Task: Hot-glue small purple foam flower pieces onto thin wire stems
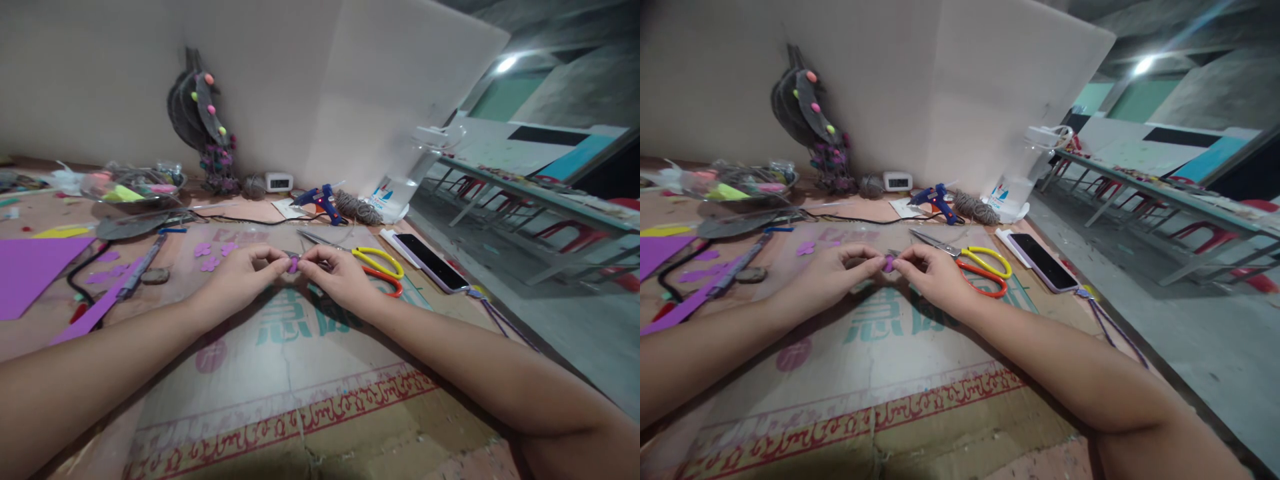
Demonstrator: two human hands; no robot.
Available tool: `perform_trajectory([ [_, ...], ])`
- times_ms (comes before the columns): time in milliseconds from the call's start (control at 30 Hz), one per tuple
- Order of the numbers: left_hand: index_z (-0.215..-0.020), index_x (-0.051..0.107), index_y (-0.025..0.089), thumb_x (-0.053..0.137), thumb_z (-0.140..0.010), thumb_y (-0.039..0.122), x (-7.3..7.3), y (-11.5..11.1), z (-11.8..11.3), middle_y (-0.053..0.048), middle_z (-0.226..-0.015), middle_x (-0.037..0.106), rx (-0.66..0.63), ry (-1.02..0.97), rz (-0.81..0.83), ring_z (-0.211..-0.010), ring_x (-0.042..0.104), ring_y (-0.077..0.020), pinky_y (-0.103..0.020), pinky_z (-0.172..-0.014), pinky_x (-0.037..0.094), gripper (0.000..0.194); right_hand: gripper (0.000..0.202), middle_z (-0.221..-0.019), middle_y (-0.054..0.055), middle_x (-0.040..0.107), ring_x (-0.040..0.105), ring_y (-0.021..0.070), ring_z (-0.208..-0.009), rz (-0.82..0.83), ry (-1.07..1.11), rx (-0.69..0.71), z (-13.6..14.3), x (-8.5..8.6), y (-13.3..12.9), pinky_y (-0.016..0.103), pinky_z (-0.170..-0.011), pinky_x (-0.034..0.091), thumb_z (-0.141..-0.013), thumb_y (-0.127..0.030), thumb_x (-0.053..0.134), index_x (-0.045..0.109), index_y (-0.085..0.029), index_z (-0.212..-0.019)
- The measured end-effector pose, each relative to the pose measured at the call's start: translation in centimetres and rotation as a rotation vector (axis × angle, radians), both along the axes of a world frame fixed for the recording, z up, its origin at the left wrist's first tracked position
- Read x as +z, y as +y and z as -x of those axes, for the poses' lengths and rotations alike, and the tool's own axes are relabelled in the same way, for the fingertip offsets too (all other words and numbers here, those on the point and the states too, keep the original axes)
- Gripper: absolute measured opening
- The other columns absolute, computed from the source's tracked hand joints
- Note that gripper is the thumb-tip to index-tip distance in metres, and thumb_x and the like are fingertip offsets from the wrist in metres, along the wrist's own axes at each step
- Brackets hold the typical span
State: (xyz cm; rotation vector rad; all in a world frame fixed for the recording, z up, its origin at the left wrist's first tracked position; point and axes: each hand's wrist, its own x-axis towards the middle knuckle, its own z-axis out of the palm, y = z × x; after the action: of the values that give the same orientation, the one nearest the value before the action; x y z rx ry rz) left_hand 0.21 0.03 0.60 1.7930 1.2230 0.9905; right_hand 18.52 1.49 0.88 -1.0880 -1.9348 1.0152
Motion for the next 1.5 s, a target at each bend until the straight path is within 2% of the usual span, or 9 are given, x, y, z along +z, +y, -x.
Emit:
perform_trajectory([
  [233, -0.081, 0.061, 0.019, 0.045, -0.087, 0.041, -0.9, 0.4, 0.2, -0.003, -0.077, 0.066, 0.065, -0.159, 0.005, -0.069, 0.060, -0.0158, -0.026, -0.062, 0.045, 0.028, 0.021, -0.069, 0.000, 0.059, 0.052, 0.0103, -0.061, -0.001, 0.017, -0.035, 0.0, 0.0, 0.1, 0.024, -0.057, 0.042, -0.082, -0.038, 0.057, 0.059, -0.017, -0.077],
  [433, -0.084, 0.067, 0.021, 0.054, -0.080, 0.045, -0.2, 0.1, 0.0, -0.003, -0.083, 0.070, -0.026, 0.036, 0.011, -0.079, 0.063, -0.0202, -0.029, -0.068, 0.046, 0.027, 0.024, -0.069, 0.001, 0.062, 0.055, 0.0122, -0.064, 0.008, -0.002, -0.029, -0.1, 0.1, 0.2, 0.025, -0.059, 0.044, -0.082, -0.040, 0.057, 0.060, -0.017, -0.076],
  [600, -0.082, 0.066, 0.019, 0.056, -0.079, 0.040, 0.0, 0.3, 0.0, -0.003, -0.079, 0.068, 0.038, -0.027, 0.005, -0.073, 0.062, -0.0178, -0.027, -0.065, 0.046, 0.023, 0.023, -0.066, -0.001, 0.059, 0.053, 0.0116, -0.062, -0.061, -0.048, 0.006, -0.1, 0.2, 0.1, 0.025, -0.059, 0.042, -0.085, -0.037, 0.054, 0.064, -0.017, -0.078],
  [733, -0.083, 0.063, 0.017, 0.058, -0.080, 0.038, -0.1, 0.2, 0.0, -0.004, -0.077, 0.068, 0.062, -0.129, 0.049, -0.071, 0.063, -0.0178, -0.029, -0.066, 0.048, 0.022, 0.020, -0.075, 0.001, 0.061, 0.056, 0.0129, -0.068, -0.156, -0.048, -0.110, -0.6, 0.6, 0.8, 0.026, -0.064, 0.044, -0.087, -0.033, 0.051, 0.062, -0.017, -0.087],
  [933, -0.081, 0.060, 0.017, 0.062, -0.076, 0.034, -0.2, 0.1, -0.1, -0.003, -0.075, 0.067, 0.031, -0.182, 0.104, -0.067, 0.064, -0.0158, -0.028, -0.066, 0.048, 0.018, 0.016, -0.087, 0.006, 0.063, 0.055, 0.0177, -0.080, -0.435, -0.464, -0.040, -2.0, 0.4, 2.5, 0.031, -0.071, 0.041, -0.081, -0.028, 0.061, 0.063, -0.018, -0.093],
  [1167, -0.082, 0.059, 0.018, 0.059, -0.077, 0.027, -0.1, 0.0, 0.0, -0.001, -0.074, 0.065, 0.033, -0.155, 0.095, -0.067, 0.063, -0.0144, -0.025, -0.062, 0.048, 0.010, 0.022, -0.094, 0.008, 0.063, 0.055, 0.0173, -0.077, -0.462, -0.630, 0.091, -2.0, 0.3, 2.1, 0.029, -0.069, 0.039, -0.085, -0.020, 0.052, 0.065, -0.020, -0.104],
  [1267, -0.081, 0.058, 0.017, 0.060, -0.077, 0.028, -0.4, 0.2, -0.1, -0.002, -0.076, 0.066, 0.036, -0.188, 0.097, -0.070, 0.064, -0.0153, -0.026, -0.064, 0.049, 0.011, 0.021, -0.088, 0.007, 0.063, 0.055, 0.0170, -0.076, -0.431, -0.579, 0.044, -1.8, 0.0, 2.2, 0.029, -0.069, 0.039, -0.086, -0.017, 0.047, 0.064, -0.018, -0.098],
  [1400, -0.079, 0.053, 0.017, 0.060, -0.077, 0.028, -0.9, 0.4, -0.2, -0.003, -0.080, 0.066, 0.012, -0.299, 0.114, -0.076, 0.065, -0.0174, -0.029, -0.069, 0.051, 0.013, 0.022, -0.076, 0.001, 0.058, 0.052, 0.0133, -0.065, -0.263, -0.292, -0.095, -2.0, -0.7, 2.8, 0.026, -0.062, 0.040, -0.092, -0.022, 0.036, 0.053, -0.018, -0.105],
  [1500, -0.081, 0.053, 0.018, 0.058, -0.078, 0.027, -1.0, 0.5, -0.1, -0.002, -0.077, 0.065, 0.008, -0.277, 0.086, -0.072, 0.064, -0.0167, -0.030, -0.067, 0.051, 0.011, 0.023, -0.078, 0.001, 0.052, 0.050, 0.0133, -0.069, -0.333, -0.106, -0.153, -2.1, -0.8, 3.0, 0.027, -0.066, 0.041, -0.094, -0.025, 0.032, 0.049, -0.018, -0.107],
])
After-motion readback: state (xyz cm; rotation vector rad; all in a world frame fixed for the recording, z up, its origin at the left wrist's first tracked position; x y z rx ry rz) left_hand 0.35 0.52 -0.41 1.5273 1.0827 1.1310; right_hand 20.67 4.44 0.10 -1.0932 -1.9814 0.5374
